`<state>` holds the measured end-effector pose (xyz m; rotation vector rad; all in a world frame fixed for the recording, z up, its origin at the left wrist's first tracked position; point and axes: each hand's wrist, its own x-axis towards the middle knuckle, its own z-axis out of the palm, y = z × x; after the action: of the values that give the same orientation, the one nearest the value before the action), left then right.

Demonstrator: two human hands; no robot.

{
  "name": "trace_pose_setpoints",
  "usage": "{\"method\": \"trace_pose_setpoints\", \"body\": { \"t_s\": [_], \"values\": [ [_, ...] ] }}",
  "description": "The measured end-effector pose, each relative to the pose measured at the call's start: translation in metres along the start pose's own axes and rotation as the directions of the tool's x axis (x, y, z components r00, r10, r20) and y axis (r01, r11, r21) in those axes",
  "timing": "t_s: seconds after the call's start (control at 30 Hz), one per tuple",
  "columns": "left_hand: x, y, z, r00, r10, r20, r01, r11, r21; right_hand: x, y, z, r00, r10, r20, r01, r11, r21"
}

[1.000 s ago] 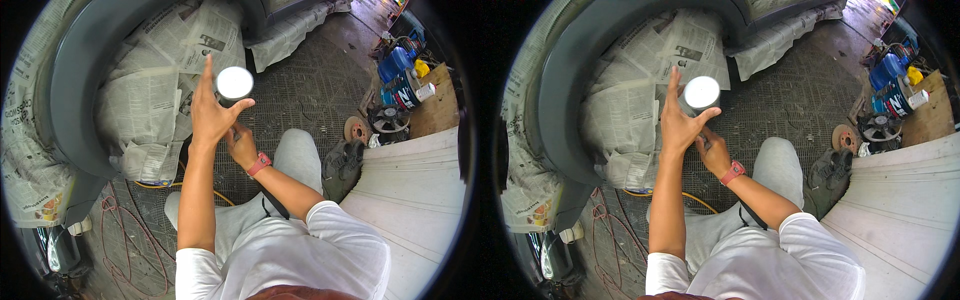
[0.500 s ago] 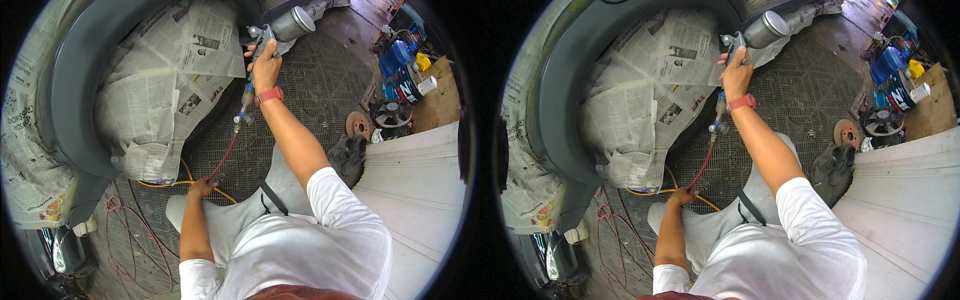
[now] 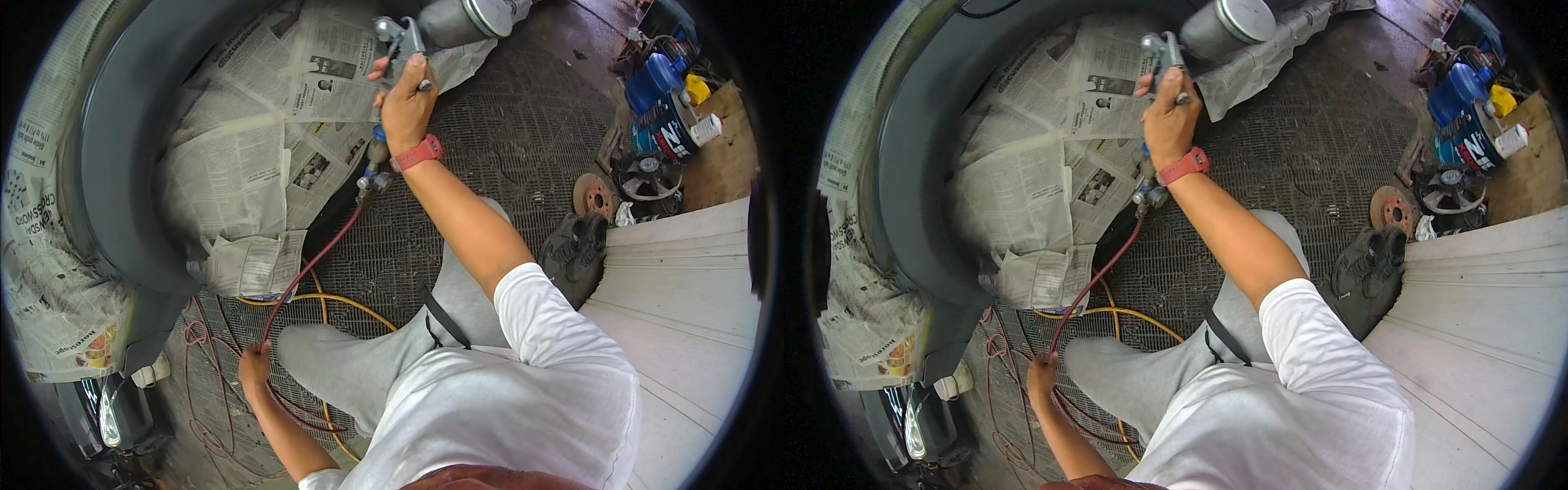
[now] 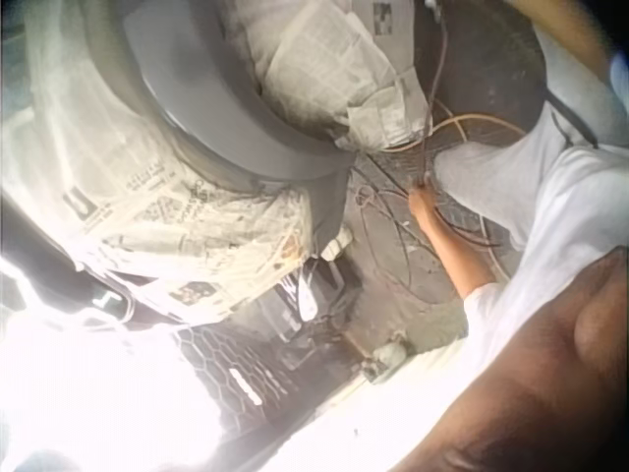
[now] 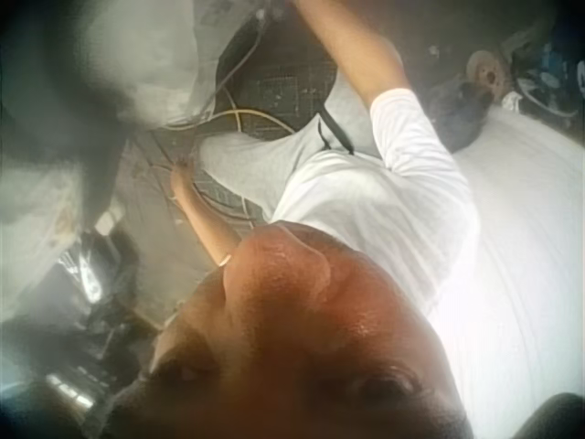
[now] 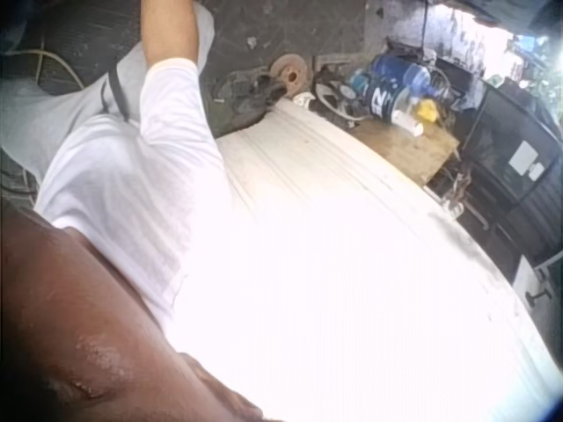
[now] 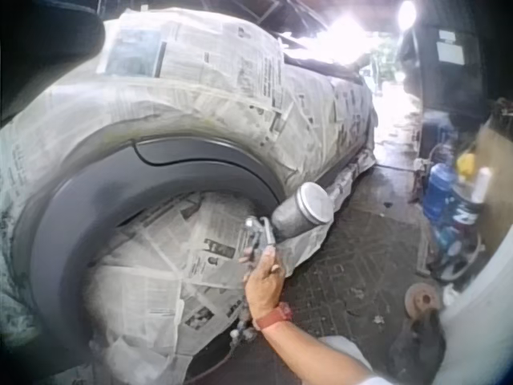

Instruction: The person uses a spray gun to apply paint to a car bumper that is covered with newspaper for masking. The person moves around the bumper, spraying different sections to ensure even coverage.

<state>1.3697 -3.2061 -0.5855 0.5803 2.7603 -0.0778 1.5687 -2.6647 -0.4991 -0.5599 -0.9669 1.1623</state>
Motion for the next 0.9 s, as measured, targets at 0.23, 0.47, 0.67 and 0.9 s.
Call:
{"method": "trace_pose_setpoints", "body": {
  "t_s": [0.23, 0.47, 0.67, 0.9],
  "values": [
    [-0.076, 0.012, 0.008, 0.996, -0.068, -0.055, 0.042, 0.924, -0.38, -0.011, -0.041, 0.008, 0.967, -0.021, 0.254, -0.049, 0.963, 0.263],
    [-0.109, 0.042, -0.002, 0.995, -0.028, -0.1, -0.021, 0.891, -0.454, 0.04, 0.01, -0.042, 0.987, 0.158, -0.032, -0.158, 0.987, -0.001],
    [-0.121, 0.051, -0.006, 1.0, 0.006, 0.007, -0.001, 0.851, -0.525, 0.082, 0.036, -0.097, 0.942, 0.254, -0.219, -0.286, 0.95, -0.129],
    [-0.124, 0.061, 0.002, 0.997, 0.023, -0.072, -0.06, 0.822, -0.566, 0.098, -0.01, -0.089, 0.976, 0.193, -0.099, -0.205, 0.97, -0.128]
  ]
}}
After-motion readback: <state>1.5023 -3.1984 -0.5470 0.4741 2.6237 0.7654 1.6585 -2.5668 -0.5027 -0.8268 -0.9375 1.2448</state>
